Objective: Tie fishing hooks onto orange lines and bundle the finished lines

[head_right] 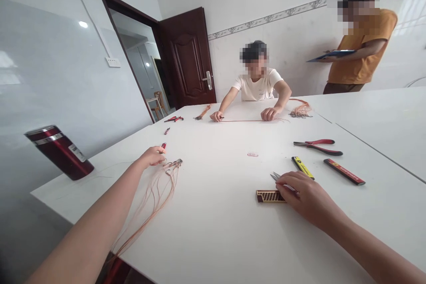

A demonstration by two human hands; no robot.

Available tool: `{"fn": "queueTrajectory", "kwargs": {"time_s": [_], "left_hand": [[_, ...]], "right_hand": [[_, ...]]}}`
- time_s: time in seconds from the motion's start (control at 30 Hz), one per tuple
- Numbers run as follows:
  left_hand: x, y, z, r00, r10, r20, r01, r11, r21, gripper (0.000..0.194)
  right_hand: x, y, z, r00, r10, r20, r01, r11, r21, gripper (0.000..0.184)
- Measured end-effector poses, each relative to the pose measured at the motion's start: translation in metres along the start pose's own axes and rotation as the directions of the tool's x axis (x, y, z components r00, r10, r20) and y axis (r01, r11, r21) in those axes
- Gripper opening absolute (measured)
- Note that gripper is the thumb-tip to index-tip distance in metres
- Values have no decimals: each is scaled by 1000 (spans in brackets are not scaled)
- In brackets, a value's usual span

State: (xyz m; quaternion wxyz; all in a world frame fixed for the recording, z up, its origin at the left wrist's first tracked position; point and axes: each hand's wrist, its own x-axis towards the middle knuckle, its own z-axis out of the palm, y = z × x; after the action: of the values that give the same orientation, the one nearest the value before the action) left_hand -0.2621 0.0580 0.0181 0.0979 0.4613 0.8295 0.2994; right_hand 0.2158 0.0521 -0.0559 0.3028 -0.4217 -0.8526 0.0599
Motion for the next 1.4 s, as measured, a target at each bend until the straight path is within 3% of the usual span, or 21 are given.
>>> {"fn": "queueTrajectory", "kwargs": {"time_s": [0.1,0.23,0.47,0.8,1.0,1.13,1.27,1.33,1.4], "left_hand": [[-1,-6,5,995,84,-45,-88,992,-87,29],[-2,-6,15,958,184,-222,-224,959,-171,32],[13,18,31,893,234,-383,-351,896,-271,29],[36,94,18,808,329,-489,-528,773,-352,28],[30,155,1,727,391,-564,-650,656,-383,32],[4,200,-5,665,428,-612,-730,545,-412,35],[-59,236,9,641,534,-552,-768,430,-475,35],[-101,245,23,664,620,-418,-706,336,-624,31],[-144,248,37,690,684,-235,-543,275,-794,32]], "right_hand": [[1,-2,-2,1000,17,-7,-17,1000,7,23],[3,-5,-2,999,35,-6,-35,999,34,23],[4,-7,-2,999,32,-9,-31,998,49,24],[4,-9,-7,998,57,31,-59,995,75,23],[6,-12,-10,997,53,47,-58,991,116,22],[6,-15,-14,998,57,29,-61,985,163,23],[8,-22,-27,989,148,-20,-135,946,295,27],[8,-29,-37,965,262,16,-243,867,435,29],[9,-37,-47,931,351,96,-331,709,622,32]]}}
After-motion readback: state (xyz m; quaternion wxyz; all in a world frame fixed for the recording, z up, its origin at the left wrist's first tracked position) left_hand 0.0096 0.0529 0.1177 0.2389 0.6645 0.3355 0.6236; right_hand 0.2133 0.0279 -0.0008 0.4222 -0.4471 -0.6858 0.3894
